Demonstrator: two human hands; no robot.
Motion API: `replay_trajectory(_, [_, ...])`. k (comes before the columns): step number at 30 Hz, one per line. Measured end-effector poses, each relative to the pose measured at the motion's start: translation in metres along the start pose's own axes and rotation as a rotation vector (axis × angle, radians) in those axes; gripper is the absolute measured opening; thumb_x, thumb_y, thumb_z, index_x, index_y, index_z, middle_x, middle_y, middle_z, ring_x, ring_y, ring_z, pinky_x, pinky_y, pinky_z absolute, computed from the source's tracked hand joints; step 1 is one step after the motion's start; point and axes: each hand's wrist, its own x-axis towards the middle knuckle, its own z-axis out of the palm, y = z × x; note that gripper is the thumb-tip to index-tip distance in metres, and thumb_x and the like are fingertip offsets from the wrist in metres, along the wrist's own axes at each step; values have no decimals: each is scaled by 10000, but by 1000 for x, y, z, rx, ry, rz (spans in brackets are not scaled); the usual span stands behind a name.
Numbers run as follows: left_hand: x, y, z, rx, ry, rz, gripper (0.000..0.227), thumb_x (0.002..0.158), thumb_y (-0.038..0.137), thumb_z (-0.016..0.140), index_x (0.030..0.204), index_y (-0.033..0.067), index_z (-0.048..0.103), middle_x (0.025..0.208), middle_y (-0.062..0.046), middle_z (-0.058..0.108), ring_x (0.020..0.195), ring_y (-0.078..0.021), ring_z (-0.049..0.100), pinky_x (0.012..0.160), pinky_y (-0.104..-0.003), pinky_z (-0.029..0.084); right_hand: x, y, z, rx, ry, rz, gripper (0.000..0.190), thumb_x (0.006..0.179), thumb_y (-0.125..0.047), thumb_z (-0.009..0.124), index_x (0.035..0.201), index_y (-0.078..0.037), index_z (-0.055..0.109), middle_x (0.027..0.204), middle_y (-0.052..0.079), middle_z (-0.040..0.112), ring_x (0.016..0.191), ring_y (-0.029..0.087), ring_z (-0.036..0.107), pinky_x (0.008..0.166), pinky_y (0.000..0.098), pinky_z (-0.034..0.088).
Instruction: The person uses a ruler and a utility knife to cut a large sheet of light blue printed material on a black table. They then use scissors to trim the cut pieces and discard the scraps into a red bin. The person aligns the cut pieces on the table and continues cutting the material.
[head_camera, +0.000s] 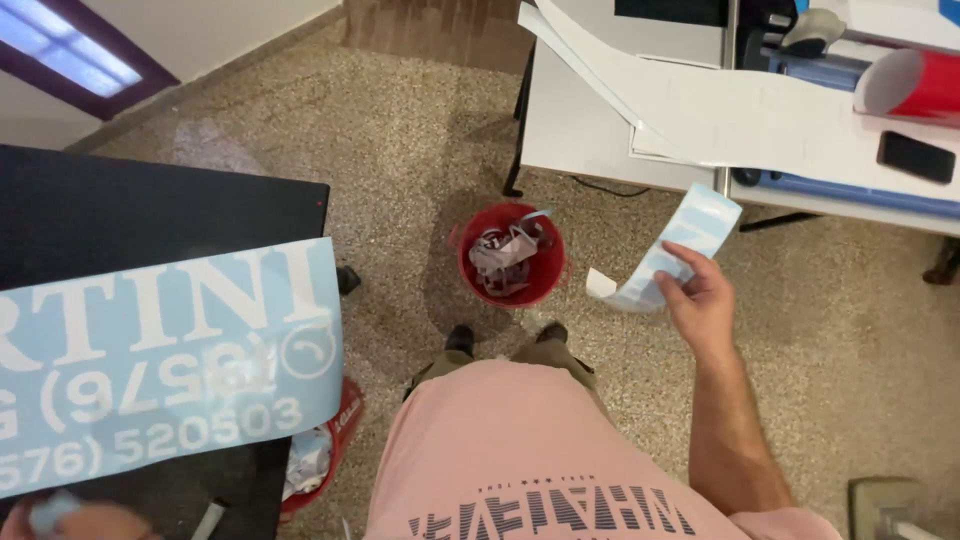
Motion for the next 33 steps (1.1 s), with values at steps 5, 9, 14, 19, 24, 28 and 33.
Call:
replay_trajectory(5, [-94,362,181,-394,-312,-113,388,996,-110,641,1266,58,864,809,-33,531,803,-155,494,810,-319,440,88,-13,45,247,-179,-86,458,947,38,898,1369,-138,870,954,41,594,592,62,586,587,221,535])
replay_trajectory(9, [-189,493,349,-374,-852,156,691,946,582,854,1384,50,797,1149,-231,836,1138,-490,786,996,-616,606,163,-5,74,355,-373,-305,306,928,-38,933,1224,-111,916,1009,63,843,774,112,692,767,249,553])
replay_trajectory(14, [-256,601,462,-73,-1054,255,602,1123,525,593,1366,-2,752,934,-212,839,934,-449,835,810,-535,669,269,44,104,781,-548,-172,479,1012,-11,870,1424,-36,626,1224,135,708,901,205,759,752,346,641])
replay_trajectory(19, [-248,611,484,23,-904,176,547,1141,448,637,1239,-82,728,805,-272,787,812,-495,815,651,-561,627,376,85,103,-224,-487,-193,793,1043,-332,876,1626,34,482,1653,326,519,1567,552,410,1276,676,395])
replay_trajectory(24, [-269,609,494,84,-838,36,487,1149,469,638,1079,-8,708,656,-187,734,645,-389,787,546,-464,590,421,135,133,-700,-761,-130,945,1004,-404,830,1743,44,449,1814,329,376,1707,539,222,1367,721,238])
replay_trajectory(28, [-305,605,490,92,-769,76,462,1124,415,712,1238,-31,680,718,-244,748,691,-423,793,570,-499,607,408,195,154,-859,-795,-349,850,991,-386,849,1636,88,563,1595,409,587,1521,615,499,1149,728,518])
replay_trajectory(33, [-291,629,509,170,-796,95,531,1155,461,655,1372,-22,614,690,-204,726,636,-349,776,562,-432,605,439,244,155,-899,-704,-592,145,996,-219,747,980,-76,740,770,65,738,756,307,836,667,413,680])
